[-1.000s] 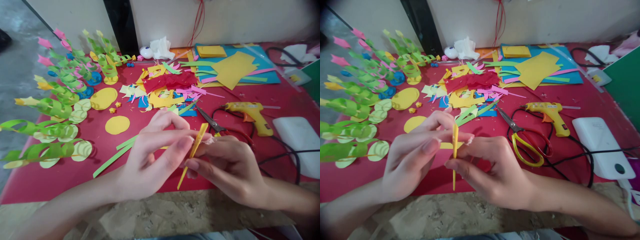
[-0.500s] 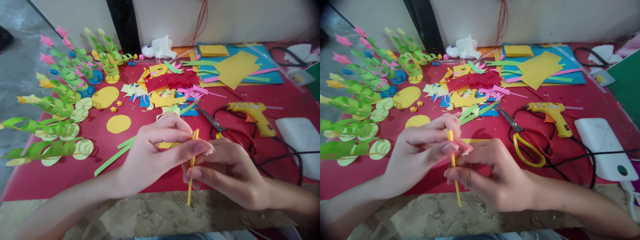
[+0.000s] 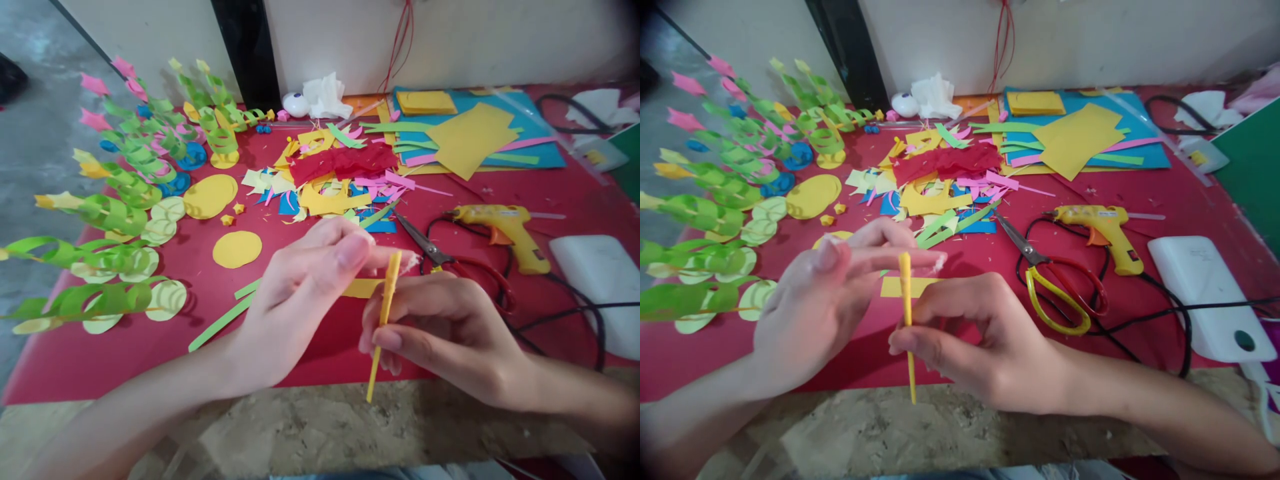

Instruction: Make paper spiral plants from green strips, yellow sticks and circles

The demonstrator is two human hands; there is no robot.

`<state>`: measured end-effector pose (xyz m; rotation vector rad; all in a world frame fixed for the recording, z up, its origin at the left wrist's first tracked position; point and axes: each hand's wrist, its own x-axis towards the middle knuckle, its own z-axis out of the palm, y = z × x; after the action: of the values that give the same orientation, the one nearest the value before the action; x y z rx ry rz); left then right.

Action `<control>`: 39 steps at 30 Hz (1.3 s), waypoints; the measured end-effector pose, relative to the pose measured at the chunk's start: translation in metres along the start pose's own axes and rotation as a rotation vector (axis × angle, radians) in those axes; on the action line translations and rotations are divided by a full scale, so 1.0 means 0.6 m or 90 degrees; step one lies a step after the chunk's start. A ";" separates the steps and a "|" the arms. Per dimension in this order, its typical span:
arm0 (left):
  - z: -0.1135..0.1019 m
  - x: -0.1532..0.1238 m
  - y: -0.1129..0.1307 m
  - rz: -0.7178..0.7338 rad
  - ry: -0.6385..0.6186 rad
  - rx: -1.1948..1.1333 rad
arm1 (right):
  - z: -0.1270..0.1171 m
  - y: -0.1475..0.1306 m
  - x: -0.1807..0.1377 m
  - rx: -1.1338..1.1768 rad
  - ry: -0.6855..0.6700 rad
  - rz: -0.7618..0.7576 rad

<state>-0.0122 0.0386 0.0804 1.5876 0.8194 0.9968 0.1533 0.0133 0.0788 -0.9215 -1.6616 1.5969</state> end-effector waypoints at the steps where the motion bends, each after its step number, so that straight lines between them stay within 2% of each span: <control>1: -0.001 -0.001 -0.001 0.015 0.015 0.017 | 0.000 -0.001 0.001 -0.011 0.005 -0.016; 5: -0.002 0.002 0.002 0.108 0.089 0.135 | 0.001 -0.001 0.002 -0.051 0.041 -0.052; 9: 0.001 0.007 0.009 0.149 0.131 0.195 | 0.000 0.000 0.003 -0.065 0.066 -0.059; 17: 0.000 0.008 0.009 0.201 0.137 0.228 | 0.000 -0.002 0.002 -0.080 0.081 -0.058; 23: -0.003 0.011 0.008 0.241 0.136 0.283 | 0.002 0.002 0.000 -0.145 0.086 -0.081; 32: -0.011 0.010 0.003 0.262 0.126 0.326 | 0.002 0.003 -0.001 -0.238 0.091 -0.091; 39: -0.010 0.011 -0.002 0.182 0.136 0.262 | -0.003 0.002 0.002 -0.105 0.018 -0.016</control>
<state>-0.0150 0.0469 0.0812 2.0141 1.0112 1.2777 0.1539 0.0152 0.0775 -0.9962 -1.7991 1.4409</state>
